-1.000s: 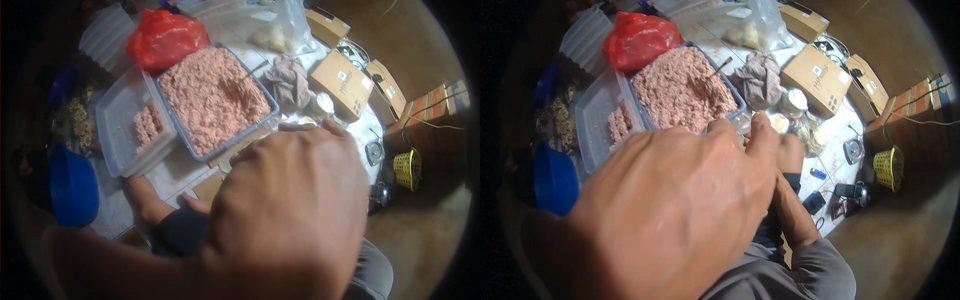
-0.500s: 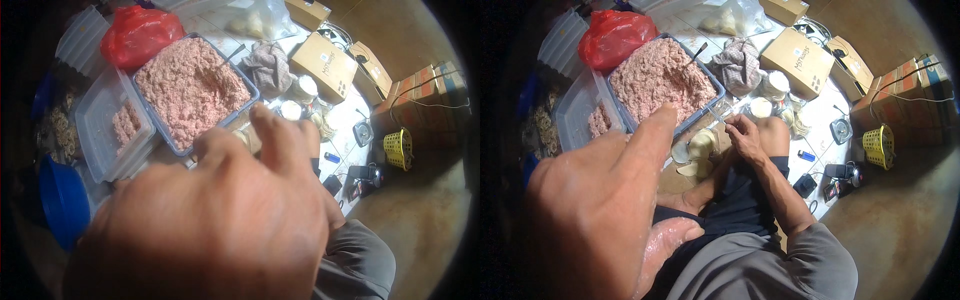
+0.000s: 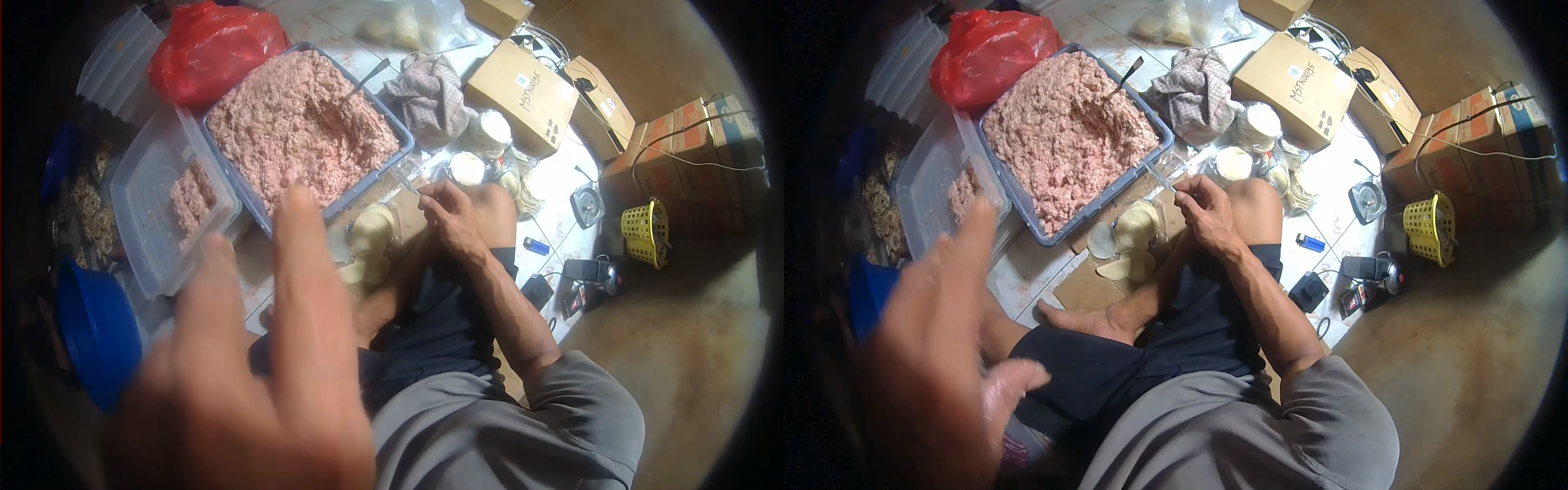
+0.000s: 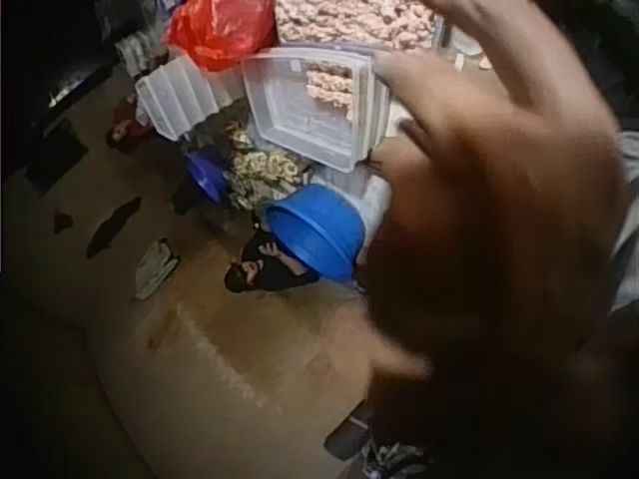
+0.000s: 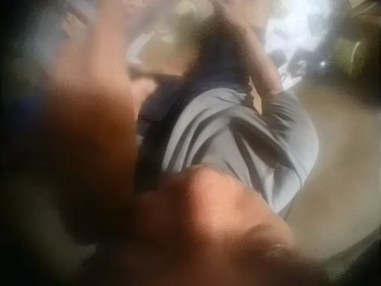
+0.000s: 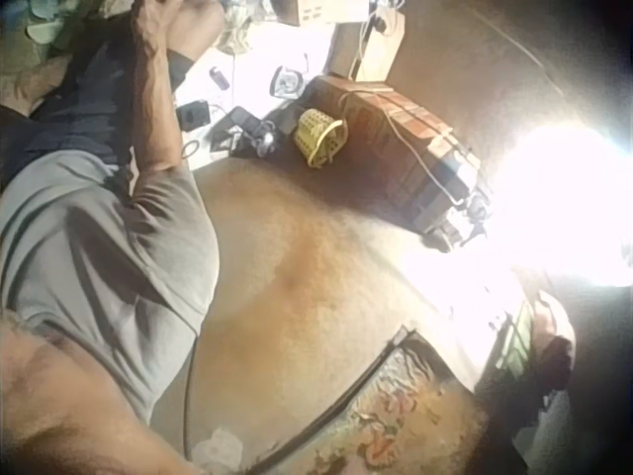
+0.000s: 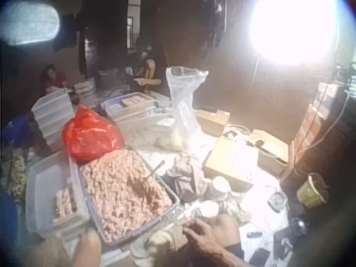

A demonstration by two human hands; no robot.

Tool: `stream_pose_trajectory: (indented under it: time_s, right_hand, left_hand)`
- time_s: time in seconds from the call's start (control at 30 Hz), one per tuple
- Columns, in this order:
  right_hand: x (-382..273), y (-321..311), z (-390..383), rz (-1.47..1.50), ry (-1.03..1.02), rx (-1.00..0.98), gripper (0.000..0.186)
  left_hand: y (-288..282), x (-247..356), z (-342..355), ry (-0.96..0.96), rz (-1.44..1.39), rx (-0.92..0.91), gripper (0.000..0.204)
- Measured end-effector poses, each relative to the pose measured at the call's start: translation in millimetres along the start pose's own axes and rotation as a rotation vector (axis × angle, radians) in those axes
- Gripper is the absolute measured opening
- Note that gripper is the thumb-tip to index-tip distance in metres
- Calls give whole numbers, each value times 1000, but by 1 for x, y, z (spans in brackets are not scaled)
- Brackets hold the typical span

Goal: The person prepares dumplings by hand, taking a wrapper, placing a spoonful of meat filling inside, and folding the wrapper to seal it before placing it in a container.

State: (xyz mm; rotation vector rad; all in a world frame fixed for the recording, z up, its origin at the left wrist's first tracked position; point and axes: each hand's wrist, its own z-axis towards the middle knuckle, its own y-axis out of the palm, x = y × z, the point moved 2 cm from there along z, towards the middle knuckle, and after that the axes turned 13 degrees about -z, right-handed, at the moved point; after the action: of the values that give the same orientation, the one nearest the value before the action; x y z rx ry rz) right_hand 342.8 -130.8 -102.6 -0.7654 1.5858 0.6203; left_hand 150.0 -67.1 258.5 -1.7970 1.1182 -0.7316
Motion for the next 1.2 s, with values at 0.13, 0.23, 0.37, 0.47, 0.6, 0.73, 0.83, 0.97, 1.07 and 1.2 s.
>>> stream_pose_trajectory:
  time_s: [0.13, 0.23, 0.37, 0.47, 0.6, 0.73, 0.83, 0.97, 1.07, 1.2]
  right_hand:
    - [2, 20, 3, -93, -43, -39, 9]
    - [20, 8, 5, -69, -7, 3, 8]
    - [12, -2, 0, -92, -52, 18, 6]
    - [31, -2, 10, -128, -87, -50, 9]
    - [17, 3, 2, -52, -1, 0, 12]
    - [19, 19, 7, -43, 17, -25, 13]
    - [13, 4, 7, -85, 60, -7, 13]
    - [-1, 7, 11, -118, -43, 22, 12]
    - [6, 5, 7, -103, 19, 27, 13]
    - [0, 17, 5, -53, 48, -4, 13]
  left_hand:
    - [7, -15, -15, -89, 31, -18, 72]
    - [-4, -14, 9, -258, 152, -167, 74]
    - [-17, -19, 11, -25, -75, -17, 64]
    - [-3, -26, 5, -45, -83, -8, 65]
    - [6, -26, -2, -36, -84, 2, 66]
    - [16, -28, -6, -67, -71, -16, 67]
    - [22, -32, -8, -39, -89, -5, 68]
    - [28, -37, -13, -51, -96, 6, 69]
    - [35, -42, -21, -66, -115, 13, 70]
    - [61, -71, -28, -126, -263, 1, 71]
